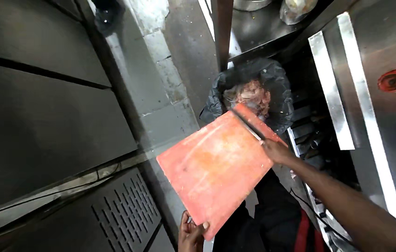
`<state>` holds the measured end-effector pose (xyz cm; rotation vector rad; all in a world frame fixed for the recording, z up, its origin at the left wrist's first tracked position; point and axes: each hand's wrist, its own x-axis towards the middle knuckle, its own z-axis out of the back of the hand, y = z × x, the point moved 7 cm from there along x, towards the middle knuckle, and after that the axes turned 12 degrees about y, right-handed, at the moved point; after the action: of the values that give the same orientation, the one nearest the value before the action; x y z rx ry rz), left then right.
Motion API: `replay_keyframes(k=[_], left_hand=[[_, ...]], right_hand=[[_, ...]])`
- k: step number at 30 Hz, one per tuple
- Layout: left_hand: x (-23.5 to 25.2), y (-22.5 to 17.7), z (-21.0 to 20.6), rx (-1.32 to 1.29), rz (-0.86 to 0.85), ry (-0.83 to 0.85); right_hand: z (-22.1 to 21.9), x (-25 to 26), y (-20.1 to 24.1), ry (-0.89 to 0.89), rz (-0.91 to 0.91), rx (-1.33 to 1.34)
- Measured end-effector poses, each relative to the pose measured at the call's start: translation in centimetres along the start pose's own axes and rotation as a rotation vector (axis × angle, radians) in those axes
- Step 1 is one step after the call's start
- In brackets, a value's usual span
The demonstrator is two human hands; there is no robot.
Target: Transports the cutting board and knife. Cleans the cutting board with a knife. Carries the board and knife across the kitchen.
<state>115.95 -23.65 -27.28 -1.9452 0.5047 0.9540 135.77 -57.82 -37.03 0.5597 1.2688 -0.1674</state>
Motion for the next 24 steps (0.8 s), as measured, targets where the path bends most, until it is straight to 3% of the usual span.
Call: replay_keyframes(k=[3,9,14,20,22,24], left_hand=[[0.7,0.2,0.5,0.072,0.028,0.041],[4.0,0.6,1.5,0.050,0.230,0.004],[5.2,0.1,0.3,0.050,0.263,0.031],[2.9,1.1,-0.8,-0.012,0.154,-0.072],[1.9,1.3,-0.4,-0.028,0.097,-0.102],[1.4,1.4,0.6,-0.032,0.052,-0.121]], right_hand=[[2.7,1.3,-3.7,-0.062,-0.101,0.044],[2.3,2.0,-5.2,-0.094,-0.130,-0.038],[0.3,-1.4,-1.5,-0.172,-0.034,-0.068],[-10.4,-8.5,8.7,0.249,0.326,-0.136],[-11.4,-8.5,8.1,0.289,0.347,-0.178],[-9.3,-6.7,5.3,0.252,0.297,-0.166]])
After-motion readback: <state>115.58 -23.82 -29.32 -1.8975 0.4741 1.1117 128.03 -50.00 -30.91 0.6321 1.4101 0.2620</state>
